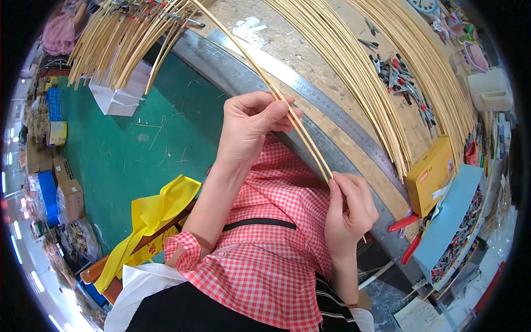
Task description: The person sits at a workbench and repeatedly picks up thin bamboo sticks. They align two sticks together, slide a small white plastic sleeve over the joined section, and place the assembled unit into a white plastic bin. The process is repeated continuously with new sticks from a large pile on the table.
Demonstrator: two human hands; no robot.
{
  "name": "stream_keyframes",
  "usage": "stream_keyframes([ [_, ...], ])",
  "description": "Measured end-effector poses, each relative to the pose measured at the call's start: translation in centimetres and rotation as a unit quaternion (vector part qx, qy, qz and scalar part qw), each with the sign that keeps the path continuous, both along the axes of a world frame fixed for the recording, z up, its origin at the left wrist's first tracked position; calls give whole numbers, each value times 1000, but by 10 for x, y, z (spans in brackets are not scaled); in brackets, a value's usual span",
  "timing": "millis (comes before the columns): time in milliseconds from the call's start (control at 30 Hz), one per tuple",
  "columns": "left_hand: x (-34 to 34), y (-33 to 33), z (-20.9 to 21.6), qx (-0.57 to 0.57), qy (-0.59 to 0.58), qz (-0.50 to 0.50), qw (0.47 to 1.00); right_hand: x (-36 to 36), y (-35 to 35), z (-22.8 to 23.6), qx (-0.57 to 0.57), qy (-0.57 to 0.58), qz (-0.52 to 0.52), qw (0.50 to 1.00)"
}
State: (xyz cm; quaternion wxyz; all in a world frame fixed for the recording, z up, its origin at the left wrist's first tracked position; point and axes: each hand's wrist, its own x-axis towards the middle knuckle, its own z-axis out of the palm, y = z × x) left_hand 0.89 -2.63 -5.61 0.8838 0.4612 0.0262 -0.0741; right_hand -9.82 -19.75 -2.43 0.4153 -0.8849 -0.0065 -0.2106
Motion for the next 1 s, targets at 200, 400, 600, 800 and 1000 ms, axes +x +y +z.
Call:
stream_keyframes([
  [200, -2, -3, -2, 1, -7, 3, 1000, -3, -1, -2, -19, 5, 22, 1000],
  [400, -2, -1, -1, 10, -8, -15, 1000, -4, -3, -1, -32, 14, 51, 998],
  [600, -2, -1, -1, 26, -1, -19, 999, -6, -5, -1, -10, 50, 55, 997],
  [800, -2, -1, 0, 24, -2, -10, 1000, -5, -6, -1, -64, 10, 54, 996],
  [1000, -1, 1, 0, 5, -9, 14, 1000, -5, -7, 3, -175, 16, 95, 980],
])
